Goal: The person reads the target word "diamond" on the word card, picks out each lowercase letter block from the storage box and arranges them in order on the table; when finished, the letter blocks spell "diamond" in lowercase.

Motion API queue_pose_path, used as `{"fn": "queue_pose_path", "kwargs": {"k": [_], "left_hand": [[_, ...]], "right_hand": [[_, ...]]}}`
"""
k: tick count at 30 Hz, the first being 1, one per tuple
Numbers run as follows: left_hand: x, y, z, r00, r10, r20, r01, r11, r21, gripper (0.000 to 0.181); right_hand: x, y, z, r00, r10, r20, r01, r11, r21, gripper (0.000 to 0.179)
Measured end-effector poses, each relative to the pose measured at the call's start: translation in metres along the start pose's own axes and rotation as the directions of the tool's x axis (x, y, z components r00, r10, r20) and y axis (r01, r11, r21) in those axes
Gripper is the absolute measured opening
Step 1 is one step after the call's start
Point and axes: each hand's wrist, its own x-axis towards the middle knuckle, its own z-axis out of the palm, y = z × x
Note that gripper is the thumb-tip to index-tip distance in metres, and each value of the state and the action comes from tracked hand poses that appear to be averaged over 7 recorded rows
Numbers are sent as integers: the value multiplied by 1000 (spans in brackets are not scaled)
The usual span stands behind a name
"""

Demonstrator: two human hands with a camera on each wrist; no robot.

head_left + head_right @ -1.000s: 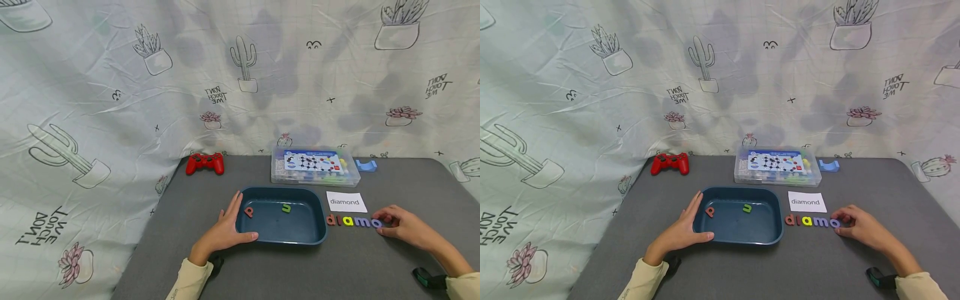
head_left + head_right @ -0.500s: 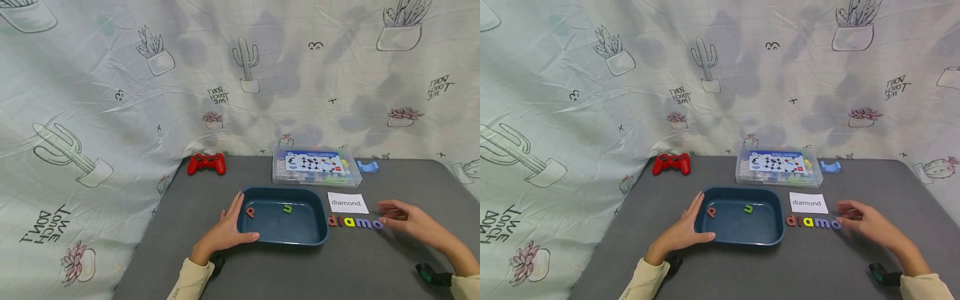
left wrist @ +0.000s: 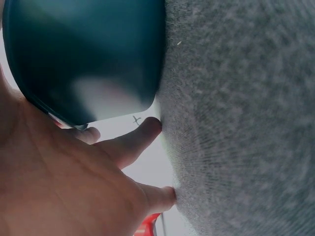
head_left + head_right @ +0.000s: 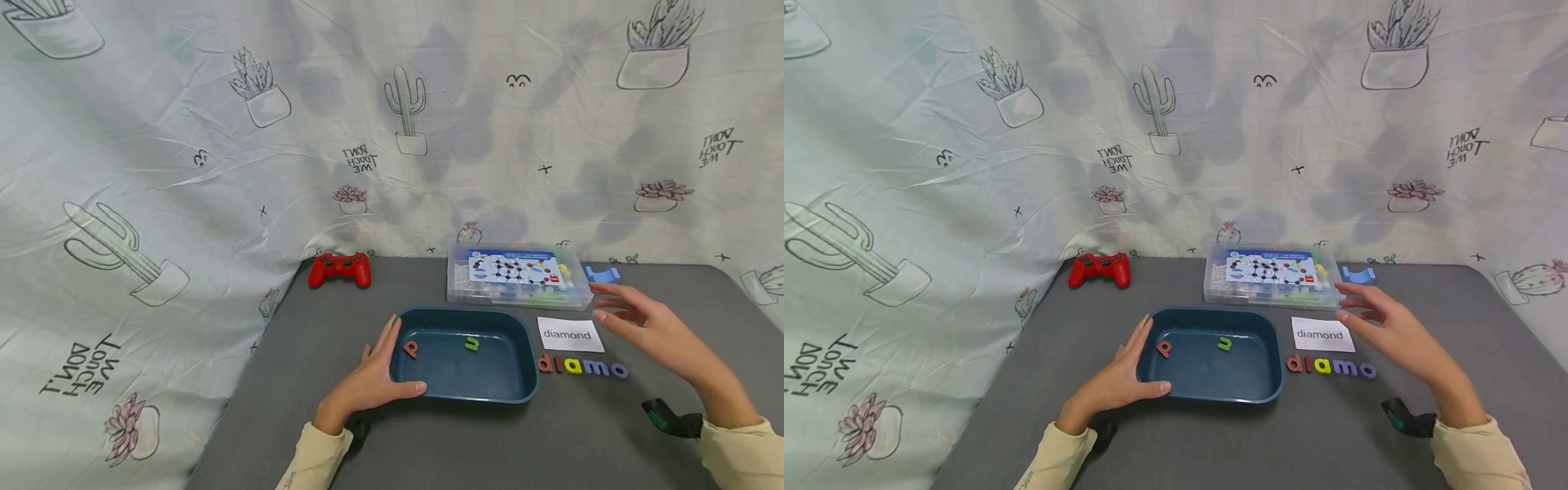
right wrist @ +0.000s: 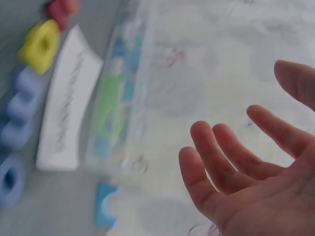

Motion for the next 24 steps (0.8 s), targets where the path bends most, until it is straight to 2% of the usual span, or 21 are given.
{"fn": "queue_pose_path", "kwargs": {"k": [7, 11, 18, 24], "left_hand": [[-2, 0, -1, 1000, 7, 15, -7, 1000, -24, 121], [-2, 1, -2, 1000, 12, 13, -11, 1000, -27, 121], [-1, 1, -2, 1000, -1, 9, 1, 1000, -16, 121], [-1, -2, -1, 1000, 16, 21, -15, 999, -33, 120]], "right_hand": [[21, -41, 9, 996, -86, 21, 81, 981, 178, 53], [33, -58, 17, 988, -150, 39, 136, 962, 236, 52], [56, -80, 40, 982, -174, 75, 154, 964, 217, 49], [75, -88, 66, 973, -188, 131, 153, 959, 239, 48]]}}
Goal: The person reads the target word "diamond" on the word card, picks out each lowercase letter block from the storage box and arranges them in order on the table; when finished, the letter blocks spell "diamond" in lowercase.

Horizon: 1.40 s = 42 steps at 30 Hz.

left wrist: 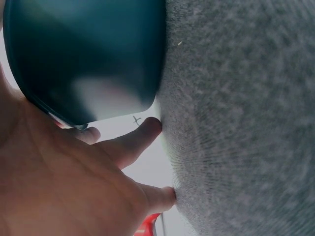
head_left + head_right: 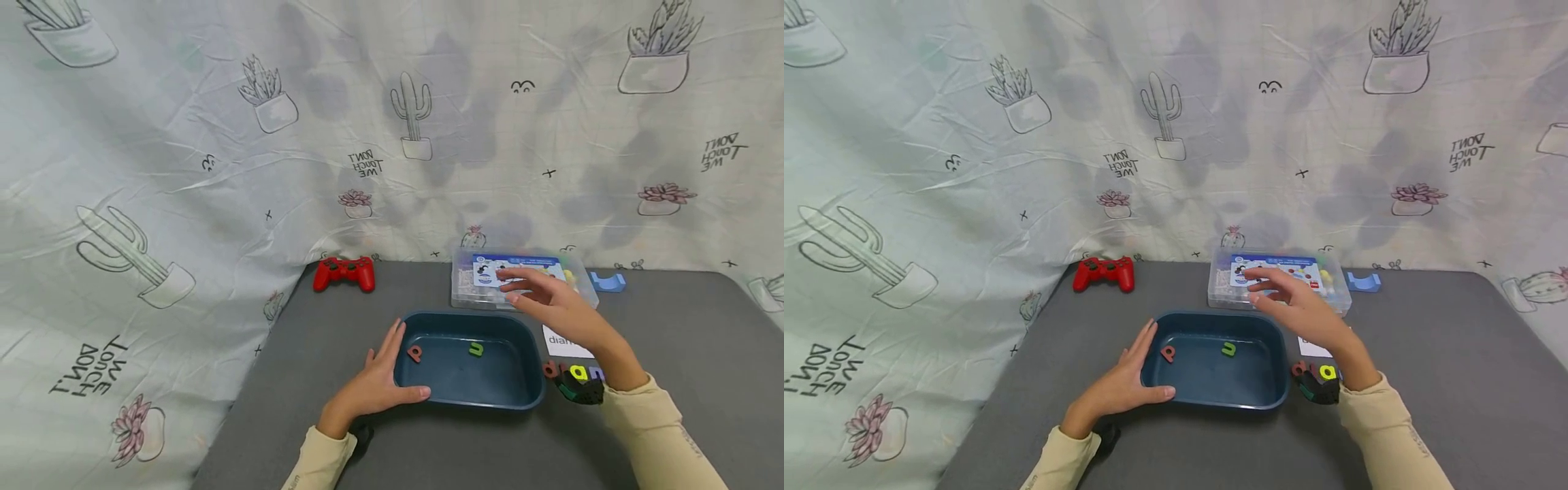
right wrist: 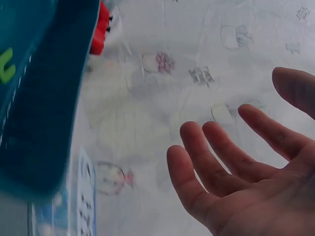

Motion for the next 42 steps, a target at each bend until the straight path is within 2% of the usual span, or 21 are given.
{"fn": "queue_pose_path", "kwargs": {"k": [7, 12, 17, 24, 30, 38, 42], "left_hand": [[1, -1, 3, 1000, 13, 2, -13, 1000, 2, 120], [0, 1, 5, 1000, 10, 5, -10, 1000, 10, 120], [1, 1, 6, 1000, 4, 4, -4, 1000, 12, 120], [1, 2, 4, 1000, 2, 5, -2, 1000, 9, 120], [0, 2, 3, 1000, -12, -3, 12, 1000, 12, 121], [1, 1, 1, 1000, -28, -5, 28, 999, 22, 120], [-1, 1, 0, 1000, -26, -1, 26, 999, 21, 120]], "right_hand": [[19, 9, 27, 997, 5, 76, -12, 996, 92, 43], [26, 15, 43, 987, -16, 159, -1, 994, 110, 42], [31, 24, 54, 960, 2, 278, -31, 994, 102, 47], [35, 36, 60, 909, 58, 412, -67, 998, 8, 49], [36, 40, 65, 875, 87, 475, -95, 995, -7, 47], [43, 38, 75, 871, 67, 487, -81, 997, 7, 45], [46, 39, 81, 856, 55, 514, -90, 995, 45, 46]]}}
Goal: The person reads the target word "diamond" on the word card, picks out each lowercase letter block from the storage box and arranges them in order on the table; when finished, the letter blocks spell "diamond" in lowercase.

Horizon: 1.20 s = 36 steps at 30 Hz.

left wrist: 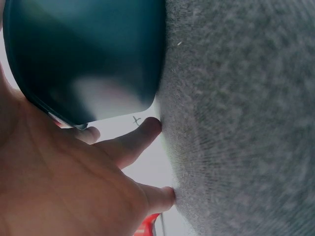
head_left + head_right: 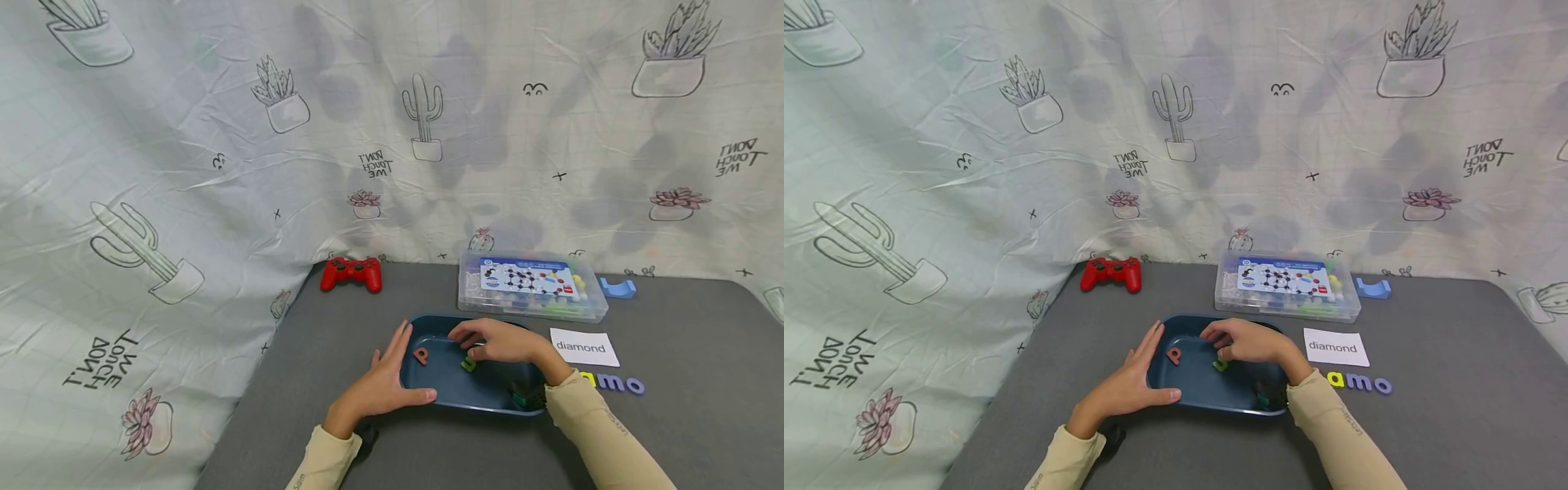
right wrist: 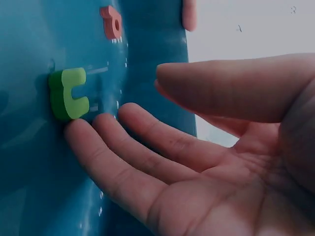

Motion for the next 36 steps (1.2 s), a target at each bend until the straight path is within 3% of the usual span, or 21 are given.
{"fn": "queue_pose_path", "kwargs": {"k": [11, 18, 24, 30, 36], "left_hand": [[1, -2, -2, 1000, 21, 4, -21, 1000, -16, 119], [0, -2, -1, 1000, 12, 9, -12, 1000, -14, 119], [1, -2, -3, 1000, 27, 4, -26, 999, -18, 118], [2, -4, -2, 1000, 21, 18, -21, 1000, -17, 118], [3, -4, -2, 1000, 15, 9, -15, 1000, -10, 118]], "right_hand": [[9, 4, 5, 999, 18, 38, -19, 999, 28, 52], [13, 10, 7, 998, -57, 38, 64, 980, -190, 54], [18, 11, 9, 997, -47, 57, 62, 949, -310, 56], [21, 10, 14, 997, -35, 68, 59, 922, -382, 56], [21, 6, 15, 998, -29, 61, 50, 922, -385, 48]]}}
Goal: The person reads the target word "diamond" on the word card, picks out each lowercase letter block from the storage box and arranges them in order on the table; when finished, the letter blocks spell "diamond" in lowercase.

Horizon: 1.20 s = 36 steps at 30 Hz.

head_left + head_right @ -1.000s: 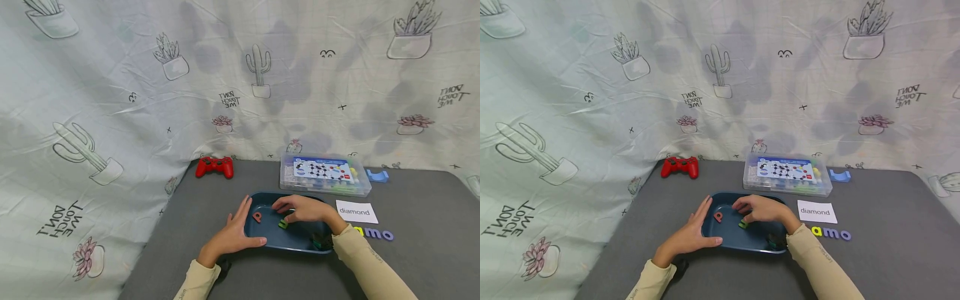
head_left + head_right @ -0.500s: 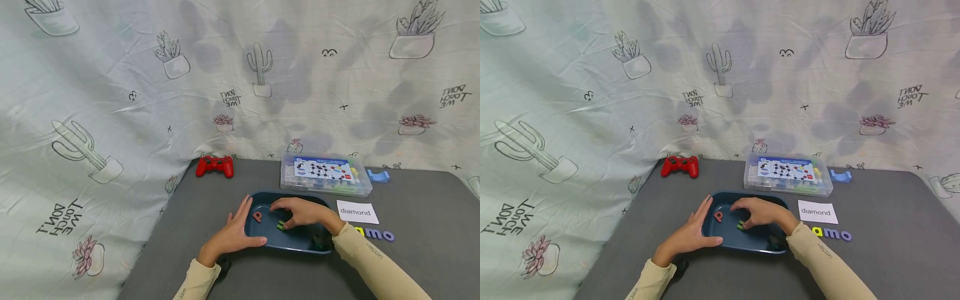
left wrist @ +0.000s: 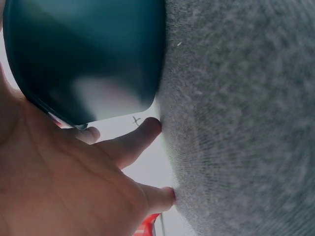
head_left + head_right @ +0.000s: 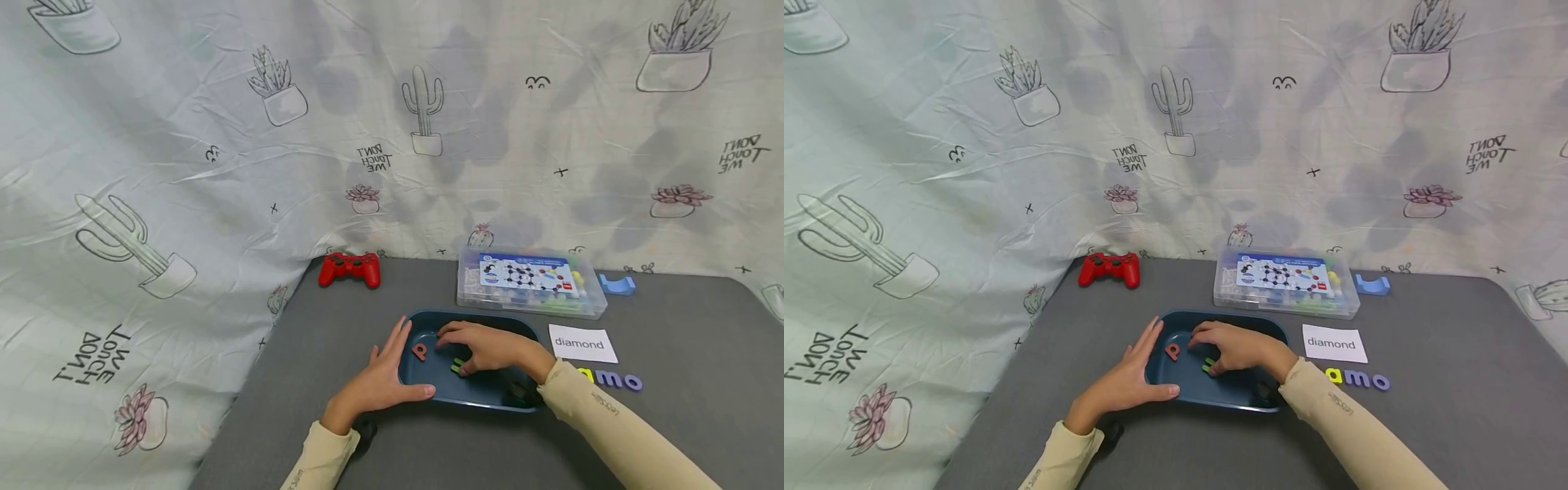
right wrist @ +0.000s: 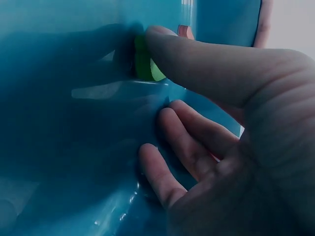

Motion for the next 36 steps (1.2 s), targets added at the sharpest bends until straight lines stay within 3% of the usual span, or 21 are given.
{"fn": "queue_pose_path", "kwargs": {"k": [5, 11, 26, 36], "left_hand": [[0, 0, 0, 1000, 1, 7, -1, 1000, 6, 118], [0, -1, 0, 1000, -1, 7, 1, 1000, -2, 118], [0, 0, 0, 1000, 16, 7, -16, 1000, -6, 117], [-1, 3, -1, 1000, 5, 7, -5, 1000, -6, 117]], "right_hand": [[-1, -1, 0, 1000, 12, 8, -13, 1000, 27, 30], [0, 0, 0, 1000, -27, 4, 27, 999, 43, 18], [1, 1, 0, 994, -112, -12, 112, 994, -11, 15], [3, 4, -1, 990, -141, -8, 141, 990, 6, 17]]}}
